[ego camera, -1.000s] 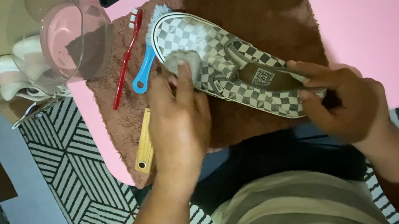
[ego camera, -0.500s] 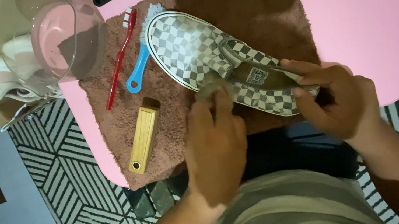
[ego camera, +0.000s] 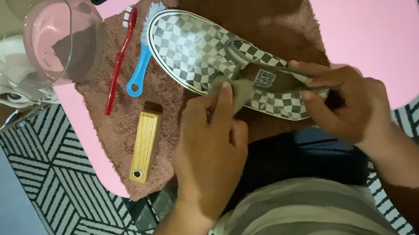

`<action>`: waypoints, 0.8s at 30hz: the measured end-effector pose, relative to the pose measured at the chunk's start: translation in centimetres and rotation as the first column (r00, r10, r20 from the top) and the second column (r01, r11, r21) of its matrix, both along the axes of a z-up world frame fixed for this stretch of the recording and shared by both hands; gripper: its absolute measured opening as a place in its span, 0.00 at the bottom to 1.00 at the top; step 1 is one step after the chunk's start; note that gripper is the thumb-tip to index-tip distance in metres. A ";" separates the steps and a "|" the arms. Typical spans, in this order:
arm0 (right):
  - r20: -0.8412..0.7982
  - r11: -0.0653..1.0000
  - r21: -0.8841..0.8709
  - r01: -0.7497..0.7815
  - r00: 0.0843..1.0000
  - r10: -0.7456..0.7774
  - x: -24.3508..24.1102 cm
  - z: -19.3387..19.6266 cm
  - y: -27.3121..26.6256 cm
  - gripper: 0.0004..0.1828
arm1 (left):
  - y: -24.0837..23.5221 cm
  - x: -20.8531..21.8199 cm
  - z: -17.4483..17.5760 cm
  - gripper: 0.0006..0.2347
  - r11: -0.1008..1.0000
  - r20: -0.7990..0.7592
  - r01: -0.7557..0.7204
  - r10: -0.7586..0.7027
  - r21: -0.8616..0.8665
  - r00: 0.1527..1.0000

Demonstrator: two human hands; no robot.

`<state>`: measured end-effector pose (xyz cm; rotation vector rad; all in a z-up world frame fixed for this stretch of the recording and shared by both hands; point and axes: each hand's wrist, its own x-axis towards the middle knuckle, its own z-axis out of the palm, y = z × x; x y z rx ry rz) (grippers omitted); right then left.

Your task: The person scrubs a checkered slip-on shoe with a wooden-handled brush and wipes it with a cloth. They rotate the shoe to clean the upper, sides, and heel, then wipe the interior and exterior surfaces.

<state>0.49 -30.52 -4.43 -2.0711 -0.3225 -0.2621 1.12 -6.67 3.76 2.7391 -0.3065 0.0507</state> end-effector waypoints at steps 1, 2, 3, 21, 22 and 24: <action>0.001 1.000 -0.002 0.000 1.000 0.000 -0.1 0.3 0.0 0.06 | -0.5 0.0 -0.4 0.20 1.000 0.001 0.000 0.000 -0.002 1.000; -0.046 0.999 -0.030 0.014 0.999 -0.015 -0.1 0.5 0.0 0.06 | -1.0 0.0 -0.7 0.20 0.997 0.034 0.038 -0.036 -0.065 0.999; -0.093 0.998 -0.059 0.026 0.995 -0.032 -0.2 0.8 0.0 0.07 | -1.4 0.0 -1.1 0.20 0.989 0.069 0.077 -0.069 -0.126 0.995; -0.063 0.989 0.118 -0.088 0.993 0.096 0.3 1.9 0.1 0.09 | 2.7 -2.2 2.8 0.22 0.756 -0.358 -0.089 -0.199 -0.648 0.912; -0.061 0.989 0.116 -0.092 0.993 0.099 0.3 2.1 -0.1 0.09 | 4.6 -2.5 2.5 0.22 0.755 -0.356 -0.090 -0.197 -0.649 0.914; -0.090 0.969 0.173 -0.179 0.976 0.197 0.5 2.5 -0.5 0.10 | 8.5 -3.3 1.9 0.20 0.777 0.022 0.054 -0.052 -0.627 0.998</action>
